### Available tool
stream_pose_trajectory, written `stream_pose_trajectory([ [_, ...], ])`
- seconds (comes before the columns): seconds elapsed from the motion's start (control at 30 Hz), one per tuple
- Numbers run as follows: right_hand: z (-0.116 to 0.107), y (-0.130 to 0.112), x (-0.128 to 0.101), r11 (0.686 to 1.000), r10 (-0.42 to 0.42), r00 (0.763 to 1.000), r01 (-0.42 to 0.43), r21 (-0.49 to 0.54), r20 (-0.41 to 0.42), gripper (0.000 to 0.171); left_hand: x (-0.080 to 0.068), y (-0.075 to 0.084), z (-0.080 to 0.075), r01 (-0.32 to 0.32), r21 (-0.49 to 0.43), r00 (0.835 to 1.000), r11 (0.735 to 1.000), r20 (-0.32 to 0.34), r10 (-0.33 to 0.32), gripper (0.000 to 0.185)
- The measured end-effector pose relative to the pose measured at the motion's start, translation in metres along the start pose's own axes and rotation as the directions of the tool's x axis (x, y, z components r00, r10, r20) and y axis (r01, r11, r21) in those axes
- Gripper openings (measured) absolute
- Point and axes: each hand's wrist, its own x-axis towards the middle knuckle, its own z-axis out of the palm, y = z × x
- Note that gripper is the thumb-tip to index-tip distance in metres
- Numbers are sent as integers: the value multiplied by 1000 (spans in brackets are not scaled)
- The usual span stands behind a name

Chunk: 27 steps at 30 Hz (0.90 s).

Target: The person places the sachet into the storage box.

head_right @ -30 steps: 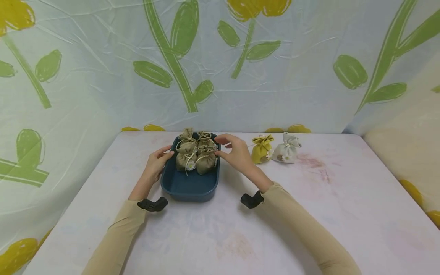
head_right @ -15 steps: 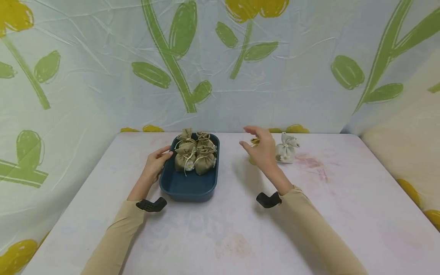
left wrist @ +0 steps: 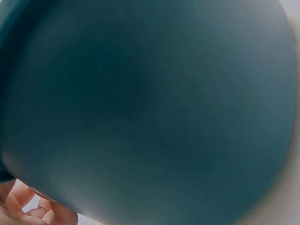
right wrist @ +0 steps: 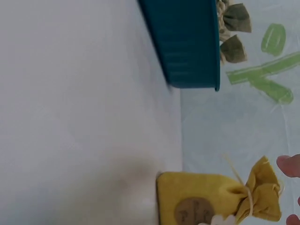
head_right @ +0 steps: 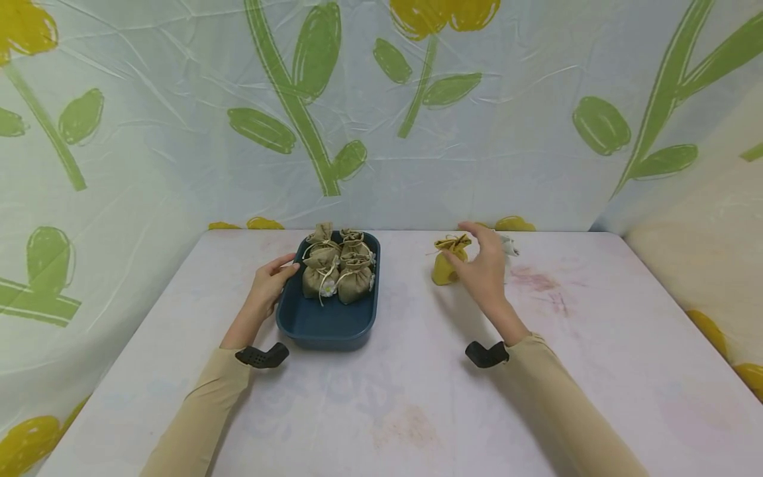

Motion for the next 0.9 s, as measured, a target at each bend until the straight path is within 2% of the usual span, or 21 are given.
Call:
stream_pose_trajectory([
  [0.3, 0, 17, -7, 995, 99, 994, -99, 9, 41, 65, 1, -1, -1, -2, -3, 1000, 1000, 4, 2, 42],
  [0.57, 5, 25, -10, 990, 137, 987, -140, 28, 83, 68, 1, 0, -1, 0, 14, 1000, 1000, 7, 0, 43],
  [0.9, 8, 29, -7, 974, 217, 965, -224, 30, 147, 70, 1, -1, 0, -9, 9, 1000, 1000, -4, 9, 42],
])
